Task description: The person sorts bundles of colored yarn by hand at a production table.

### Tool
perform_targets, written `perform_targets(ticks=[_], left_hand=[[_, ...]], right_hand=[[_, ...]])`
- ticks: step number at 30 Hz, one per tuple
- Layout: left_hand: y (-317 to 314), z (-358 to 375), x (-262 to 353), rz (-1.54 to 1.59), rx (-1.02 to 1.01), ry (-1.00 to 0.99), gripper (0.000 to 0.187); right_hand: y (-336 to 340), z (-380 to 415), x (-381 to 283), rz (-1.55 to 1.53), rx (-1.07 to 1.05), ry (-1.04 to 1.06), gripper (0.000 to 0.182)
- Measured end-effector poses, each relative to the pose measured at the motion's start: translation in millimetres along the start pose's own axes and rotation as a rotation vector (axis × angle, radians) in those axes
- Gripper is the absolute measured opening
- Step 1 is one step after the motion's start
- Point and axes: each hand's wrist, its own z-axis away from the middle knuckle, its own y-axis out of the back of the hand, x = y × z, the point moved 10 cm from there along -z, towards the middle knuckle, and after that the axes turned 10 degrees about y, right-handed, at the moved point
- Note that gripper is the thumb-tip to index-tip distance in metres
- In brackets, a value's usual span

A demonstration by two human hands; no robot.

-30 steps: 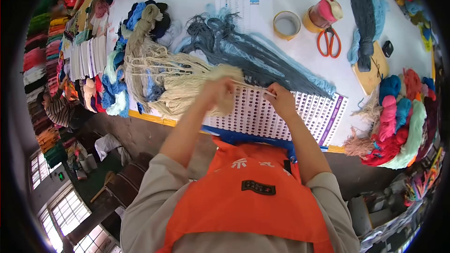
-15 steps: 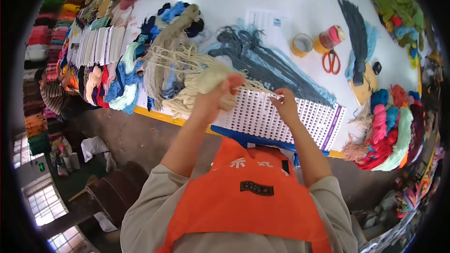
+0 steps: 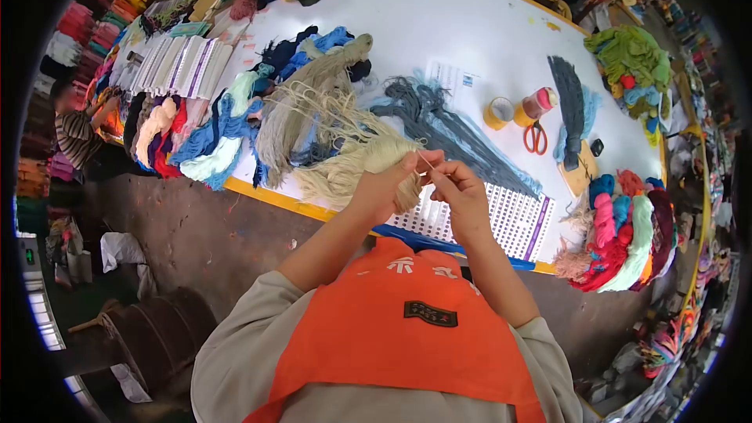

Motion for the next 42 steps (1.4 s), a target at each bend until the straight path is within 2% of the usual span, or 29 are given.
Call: perform_targets(ticks=[3, 7, 10, 12, 17, 19, 24, 26, 28, 31, 33, 37, 39, 40, 42], left_hand=[[-2.8, 8.3, 4.5, 0.002, 0.001, -0.008, 0.056], [-20.0, 15.4, 6.5, 0.068, -0.049, 0.028, 0.057], [-17.6, 13.5, 1.3, 0.007, -0.034, 0.065, 0.057], [-16.7, 12.3, 2.6, 0.029, -0.044, 0.045, 0.055], [-16.5, 11.0, 8.1, 0.055, -0.047, 0.012, 0.052], [-13.9, 8.9, 6.2, -0.030, 0.051, 0.031, 0.050], [-21.3, 1.9, -0.3, 0.082, 0.002, 0.111, 0.047], [-25.9, -2.8, -2.6, 0.114, -0.023, 0.119, 0.047], [-25.6, -8.3, -6.9, 0.083, -0.018, 0.114, 0.047], [-26.1, -14.4, -10.8, 0.127, -0.053, 0.118, 0.048], [-23.7, -16.3, -9.2, 0.117, -0.010, 0.120, 0.046], [-11.1, -27.6, -14.3, 0.083, 0.062, 0.081, 0.043], [-9.0, -31.3, -15.8, 0.071, 0.100, 0.084, 0.042], [-7.6, -33.1, -15.1, 0.056, 0.133, 0.083, 0.041], [-7.6, -39.7, -19.6, 0.068, 0.085, 0.105, 0.041]], right_hand=[[-6.2, 4.6, -2.5, -0.098, 0.021, -0.012, 0.010], [-10.0, 7.5, -8.2, -0.041, 0.057, -0.010, 0.011], [-22.3, 6.8, -19.2, 0.252, -0.102, 0.177, 0.010], [-20.3, 8.2, -20.4, 0.257, -0.074, 0.140, 0.009], [-14.9, 13.1, -18.3, -0.074, 0.028, 0.003, 0.010], [-11.3, 12.1, -15.7, -0.127, 0.018, -0.002, 0.011], [-3.8, 8.9, -14.4, -0.191, 0.027, 0.004, 0.012], [-2.6, 7.1, -21.3, 0.193, 0.036, 0.026, 0.013], [-0.1, 5.5, -20.1, 0.210, 0.029, 0.036, 0.013], [7.3, 1.8, -15.0, 0.188, 0.026, 0.046, 0.012], [13.8, 1.7, -10.6, -0.023, 0.104, 0.034, 0.011], [21.8, -0.3, 1.8, -0.245, 0.083, -0.037, 0.010], [28.8, -0.7, 3.0, -0.064, 0.102, -0.060, 0.011], [29.4, -1.7, 2.9, -0.068, 0.105, -0.064, 0.011], [34.5, -5.1, -2.2, 0.131, 0.099, -0.029, 0.011]])
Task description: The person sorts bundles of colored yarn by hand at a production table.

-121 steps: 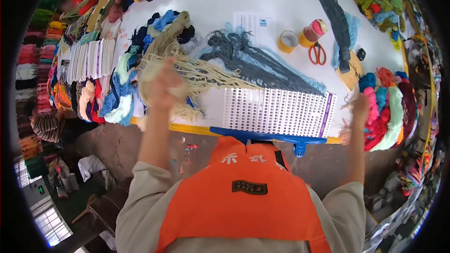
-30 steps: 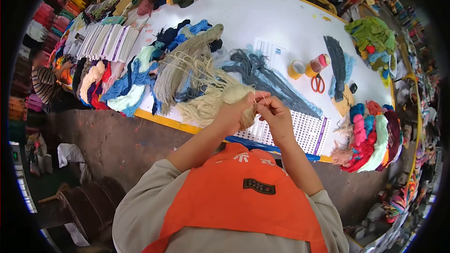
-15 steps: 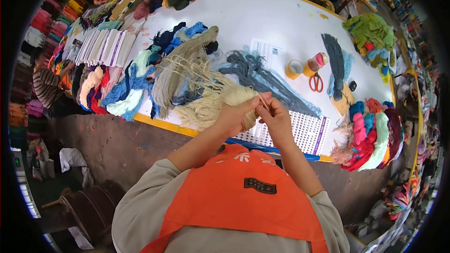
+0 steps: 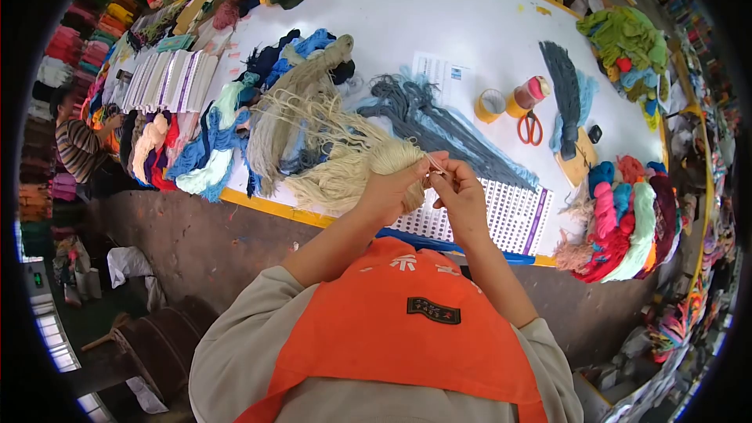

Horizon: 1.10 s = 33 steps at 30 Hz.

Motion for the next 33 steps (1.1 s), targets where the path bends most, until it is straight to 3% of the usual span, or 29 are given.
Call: perform_targets(ticks=[4, 11, 13, 16, 20, 22, 23, 26, 28, 30, 31, 32, 33], left_hand=[[-6.2, -8.5, -7.5, 0.011, -0.012, 0.030, 0.041], [-6.3, -23.0, -7.6, 0.073, -0.010, -0.070, 0.035], [-12.4, -25.5, -9.0, -0.011, -0.029, -0.046, 0.033], [-5.7, -28.8, -17.7, 0.013, 0.032, -0.003, 0.033], [-2.6, -32.0, -17.7, -0.005, 0.067, -0.032, 0.033], [-0.2, -36.5, -11.5, 0.062, 0.005, -0.108, 0.031], [4.0, -38.4, -11.1, 0.065, 0.009, -0.110, 0.031], [16.6, -37.1, -7.3, 0.043, 0.161, -0.005, 0.029], [43.4, -30.1, -7.5, -0.074, 0.277, 0.176, 0.029], [109.0, -25.3, 11.3, -0.070, 0.361, 0.056, 0.025], [141.2, -16.1, 29.1, -0.092, 0.432, -0.011, 0.023], [183.6, -4.2, 42.7, 0.047, 0.534, -0.093, 0.019], [232.5, 10.0, 59.0, 0.143, 0.579, -0.167, 0.016]], right_hand=[[13.0, -5.8, 14.1, 0.053, -0.032, -0.008, 0.011], [29.7, -6.8, 22.3, -0.230, 0.001, -0.076, 0.010], [31.4, -10.4, 6.3, 0.165, -0.048, 0.074, 0.010], [30.5, -13.0, -0.8, 0.319, -0.102, 0.238, 0.012], [37.7, -12.4, -1.6, 0.223, -0.055, 0.232, 0.008], [40.4, -5.8, 19.3, -0.217, -0.008, -0.100, 0.009], [37.4, -3.8, 19.0, -0.374, -0.049, -0.140, 0.012], [37.5, 12.3, 30.1, -0.397, -0.182, -0.303, 0.014], [95.8, 6.0, 34.2, -0.147, 0.072, -0.106, 0.012], [192.8, 4.6, 33.9, 0.098, 0.303, 0.116, 0.010], [244.4, 14.7, 45.0, -0.072, 0.535, 0.069, 0.009], [301.6, 26.5, 66.0, -0.110, 0.451, 0.117, 0.012], [377.1, 42.9, 91.5, 0.132, 0.412, 0.216, 0.017]])
